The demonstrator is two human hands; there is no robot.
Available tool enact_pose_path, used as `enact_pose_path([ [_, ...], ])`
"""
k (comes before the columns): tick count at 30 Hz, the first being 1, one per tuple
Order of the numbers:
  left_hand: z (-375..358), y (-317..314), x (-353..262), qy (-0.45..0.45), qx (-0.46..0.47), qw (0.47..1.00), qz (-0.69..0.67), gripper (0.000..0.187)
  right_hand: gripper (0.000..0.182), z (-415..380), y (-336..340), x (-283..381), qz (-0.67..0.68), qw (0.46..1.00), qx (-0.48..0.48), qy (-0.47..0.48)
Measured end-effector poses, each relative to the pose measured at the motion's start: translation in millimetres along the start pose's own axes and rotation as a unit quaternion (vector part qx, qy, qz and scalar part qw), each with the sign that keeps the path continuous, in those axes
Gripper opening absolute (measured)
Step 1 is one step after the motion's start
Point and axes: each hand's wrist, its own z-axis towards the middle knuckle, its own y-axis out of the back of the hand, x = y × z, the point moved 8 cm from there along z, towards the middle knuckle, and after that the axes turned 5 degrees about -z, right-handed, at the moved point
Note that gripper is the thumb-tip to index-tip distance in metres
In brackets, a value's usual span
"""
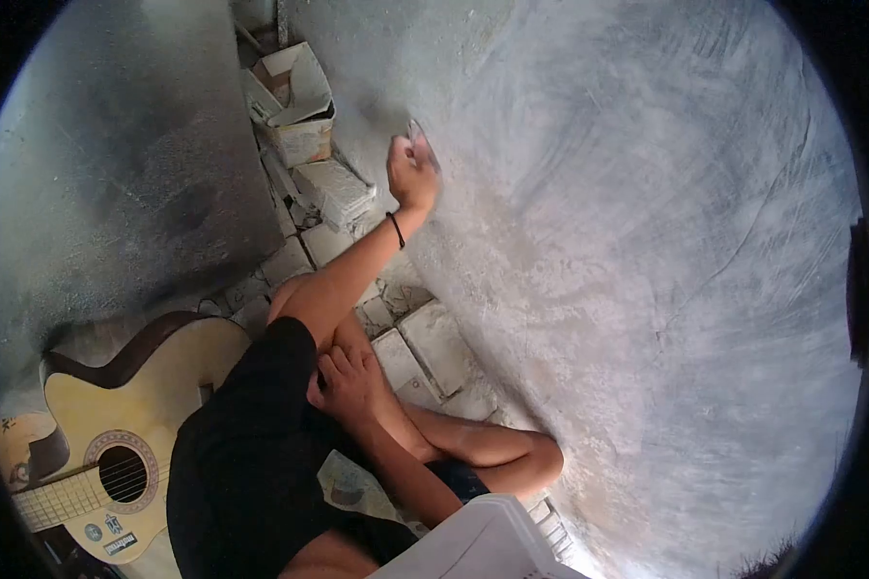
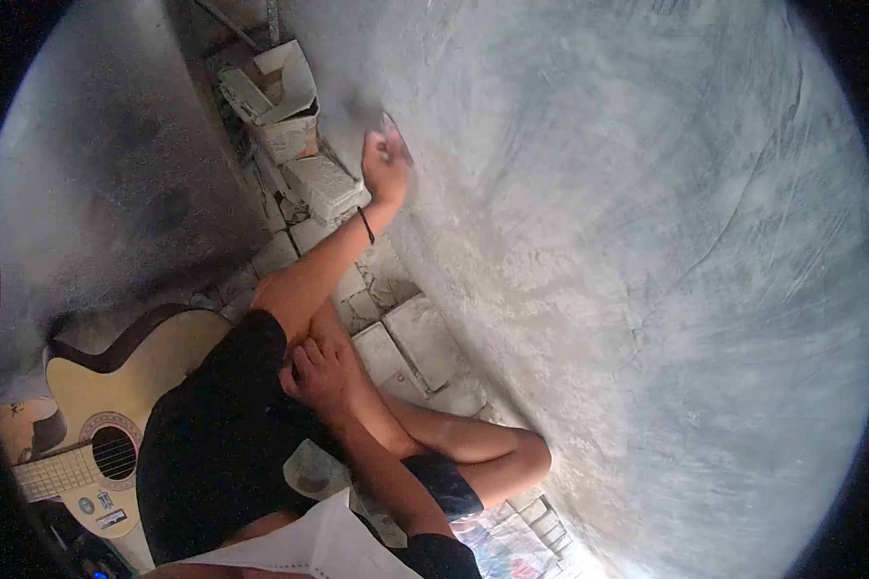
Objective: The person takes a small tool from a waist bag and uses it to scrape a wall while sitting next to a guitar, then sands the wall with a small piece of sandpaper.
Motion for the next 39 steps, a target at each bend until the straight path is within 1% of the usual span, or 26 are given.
enact_pose_path([
  [1,8.2,0.5,-5.4,-0.034,-0.017,0.999,0.030,0.034,0.023,-0.6,-0.7,-1.7,0.004,1.000,0.006,0.000],
  [2,11.3,-0.2,-4.9,-0.026,-0.013,0.999,0.031,0.034,0.020,-5.3,0.7,-1.2,0.009,1.000,0.015,-0.003],
  [4,20.7,0.6,3.7,0.028,-0.003,0.999,-0.027,0.036,0.021,-13.0,4.6,-2.1,-0.002,1.000,0.022,-0.016],
  [6,9.8,3.2,2.6,0.007,0.001,1.000,-0.020,0.036,0.021,-3.1,3.8,0.1,-0.008,1.000,0.016,-0.010],
  [8,6.7,2.8,-3.8,0.016,0.003,1.000,0.010,0.036,0.026,-2.9,3.3,1.2,-0.002,1.000,0.025,-0.005],
  [9,21.3,1.6,-1.9,-0.002,-0.015,1.000,-0.012,0.037,0.026,-3.5,2.9,-2.7,-0.009,1.000,0.025,-0.007],
  [12,17.1,-0.4,5.7,0.003,0.010,0.999,-0.031,0.036,0.024,-17.7,1.5,-2.1,-0.011,0.999,0.033,-0.022],
  [13,2.5,0.6,2.6,0.007,0.012,1.000,0.005,0.035,0.023,-15.7,1.0,-2.5,-0.012,0.999,0.030,-0.020],
  [14,11.9,0.4,1.4,-0.001,0.007,1.000,0.004,0.035,0.022,-9.9,1.7,-2.8,-0.016,0.999,0.026,-0.017],
  [16,15.6,-0.2,2.1,-0.019,-0.043,0.999,-0.015,0.035,0.022,-6.4,-0.3,-1.6,-0.015,0.999,0.030,-0.006],
  [17,27.7,-3.6,8.8,0.018,-0.025,0.997,-0.065,0.037,0.022,-10.3,0.3,-3.1,-0.016,0.999,0.039,-0.006],
  [18,13.8,-4.3,10.0,0.028,-0.019,0.997,-0.065,0.037,0.022,-16.9,1.3,-6.0,-0.020,0.999,0.043,-0.016],
  [20,10.6,2.6,2.4,-0.003,-0.005,1.000,0.031,0.038,0.022,-13.2,3.1,-6.8,-0.016,1.000,0.007,-0.023],
  [21,25.1,3.7,-1.7,-0.013,-0.009,0.999,0.030,0.038,0.022,-6.5,1.5,-3.9,-0.012,1.000,0.000,-0.015],
  [23,37.5,3.6,1.4,-0.006,-0.008,1.000,0.018,0.037,0.024,-8.4,-5.0,-2.1,0.015,0.998,0.053,-0.019],
  [26,-7.5,0.2,11.6,0.019,0.009,0.999,0.026,0.037,0.024,-15.3,-2.7,-7.3,0.016,0.998,0.045,-0.033],
  [28,-5.9,3.5,-2.6,-0.003,0.010,0.999,0.047,0.036,0.024,-14.3,-6.9,-3.9,0.022,0.999,0.033,-0.024],
  [29,-4.8,-0.8,9.5,0.022,0.019,1.000,0.006,0.035,0.024,-13.9,-6.2,-5.2,0.018,0.999,0.024,-0.024],
  [30,7.4,2.8,-4.5,0.022,0.018,1.000,0.003,0.035,0.024,-10.7,-6.3,-5.3,0.016,0.999,0.023,-0.022],
  [31,23.4,5.5,-12.8,0.046,0.016,0.998,-0.029,0.035,0.024,-10.3,-6.6,-4.7,0.009,0.999,0.028,-0.016],
  [33,36.2,1.5,-1.8,0.103,0.028,0.992,-0.070,0.034,0.023,-20.2,-3.7,-5.5,0.000,0.999,0.038,-0.021],
  [34,23.0,4.8,-2.9,0.103,0.026,0.992,-0.067,0.034,0.024,-20.7,-0.1,-6.9,-0.005,0.999,0.029,-0.023],
  [36,0.4,5.0,0.3,0.017,0.019,0.999,0.020,0.034,0.025,-8.0,-4.5,-2.5,-0.002,1.000,0.012,-0.011],
  [37,5.2,0.3,14.8,0.018,0.019,0.999,0.037,0.034,0.025,-6.6,-7.0,-0.4,-0.002,1.000,0.014,-0.005],
  [38,22.3,-3.0,13.4,0.020,0.019,0.999,0.035,0.034,0.025,-8.7,-7.7,-1.7,-0.005,1.000,0.018,-0.005],
  [39,28.6,-2.0,17.5,0.034,0.015,0.999,-0.012,0.035,0.025,-20.8,-4.0,-4.0,-0.011,0.999,0.027,-0.021],
])
